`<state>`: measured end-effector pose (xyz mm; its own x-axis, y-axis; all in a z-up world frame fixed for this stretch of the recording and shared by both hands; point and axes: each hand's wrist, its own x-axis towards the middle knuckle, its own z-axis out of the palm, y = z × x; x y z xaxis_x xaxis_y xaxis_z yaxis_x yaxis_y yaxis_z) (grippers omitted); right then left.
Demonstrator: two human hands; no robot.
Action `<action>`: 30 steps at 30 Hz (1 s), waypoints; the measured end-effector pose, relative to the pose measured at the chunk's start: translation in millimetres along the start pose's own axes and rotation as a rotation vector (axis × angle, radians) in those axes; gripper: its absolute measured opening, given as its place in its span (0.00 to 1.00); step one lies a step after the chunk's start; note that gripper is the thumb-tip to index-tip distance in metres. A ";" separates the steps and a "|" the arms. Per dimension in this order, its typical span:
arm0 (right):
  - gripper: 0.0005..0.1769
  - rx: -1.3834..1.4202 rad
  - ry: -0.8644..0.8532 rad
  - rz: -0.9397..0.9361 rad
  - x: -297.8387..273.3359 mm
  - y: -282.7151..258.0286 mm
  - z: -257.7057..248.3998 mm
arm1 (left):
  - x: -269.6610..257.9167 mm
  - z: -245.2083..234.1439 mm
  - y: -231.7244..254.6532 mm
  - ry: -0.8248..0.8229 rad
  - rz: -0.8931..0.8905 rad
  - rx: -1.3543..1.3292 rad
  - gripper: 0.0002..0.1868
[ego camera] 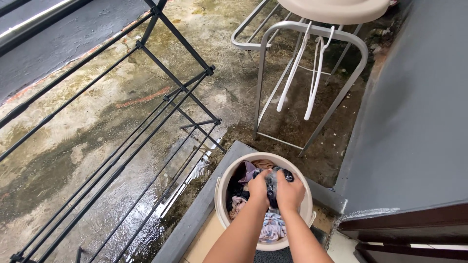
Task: Hanging wet laundry items onto a drying rack from a bucket.
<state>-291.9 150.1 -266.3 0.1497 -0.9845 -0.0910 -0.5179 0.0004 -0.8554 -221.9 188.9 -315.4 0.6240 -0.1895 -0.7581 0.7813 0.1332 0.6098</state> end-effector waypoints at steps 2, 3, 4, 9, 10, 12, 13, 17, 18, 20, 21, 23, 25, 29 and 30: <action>0.23 -0.047 0.019 -0.168 2.8 -6.1 -5.8 | 15.5 1.0 -4.7 -0.103 -0.123 -0.126 0.13; 0.20 -0.096 0.038 -0.337 4.6 -9.3 -9.1 | 23.2 2.2 -7.1 -0.207 -0.245 -0.253 0.10; 0.20 -0.097 0.041 -0.336 4.3 -15.5 -15.0 | 23.4 2.2 -6.6 -0.209 -0.246 -0.252 0.10; 0.14 -0.130 -0.174 -0.769 9.1 -36.0 -35.8 | 45.9 0.5 -14.7 -0.553 -0.450 -0.147 0.15; 0.14 -0.130 -0.171 -0.771 11.5 -37.4 -37.6 | 42.2 0.3 -12.3 -0.556 -0.448 -0.147 0.15; 0.12 -0.208 -0.277 -0.944 14.0 -39.7 -40.4 | 34.4 -3.3 -7.8 -0.574 -0.509 -0.100 0.13; 0.12 -0.206 -0.278 -0.946 13.9 -42.1 -41.6 | 26.1 -2.2 -2.2 -0.573 -0.507 -0.101 0.13; 0.12 -0.283 -0.340 -0.821 18.4 -50.7 -45.9 | -2.9 6.5 22.4 -0.493 -0.390 -0.035 0.16; 0.13 -0.315 -0.332 -0.717 19.3 -50.6 -47.3 | -9.6 7.8 27.0 -0.614 -0.317 -0.126 0.18; 0.21 -0.098 -0.250 -0.605 31.2 -29.5 -29.6 | -49.2 9.6 54.2 -0.576 -0.260 -0.085 0.18; 0.30 0.118 -0.168 -0.491 37.6 -19.9 -20.0 | -68.7 10.6 68.7 -0.537 -0.201 -0.045 0.18; 0.32 0.149 -0.103 -0.405 44.4 -4.6 -9.1 | -79.1 8.8 70.2 -0.529 -0.079 -0.034 0.13; 0.33 0.172 -0.035 -0.319 37.4 -16.9 -20.4 | -86.7 9.4 67.3 -0.523 0.038 -0.024 0.10; 0.27 0.859 -0.599 0.769 17.8 -57.1 -43.4 | -88.4 15.0 58.3 -0.431 0.482 0.264 0.10; 0.31 0.826 -0.619 0.871 17.5 -52.3 -41.6 | -88.0 15.6 51.9 -0.437 0.582 0.329 0.09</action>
<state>-297.2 125.5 -202.0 0.5004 -0.3702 -0.7826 -0.0175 0.8995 -0.4367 -236.4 197.3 -213.5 0.8148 -0.5511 -0.1796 0.2454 0.0471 0.9683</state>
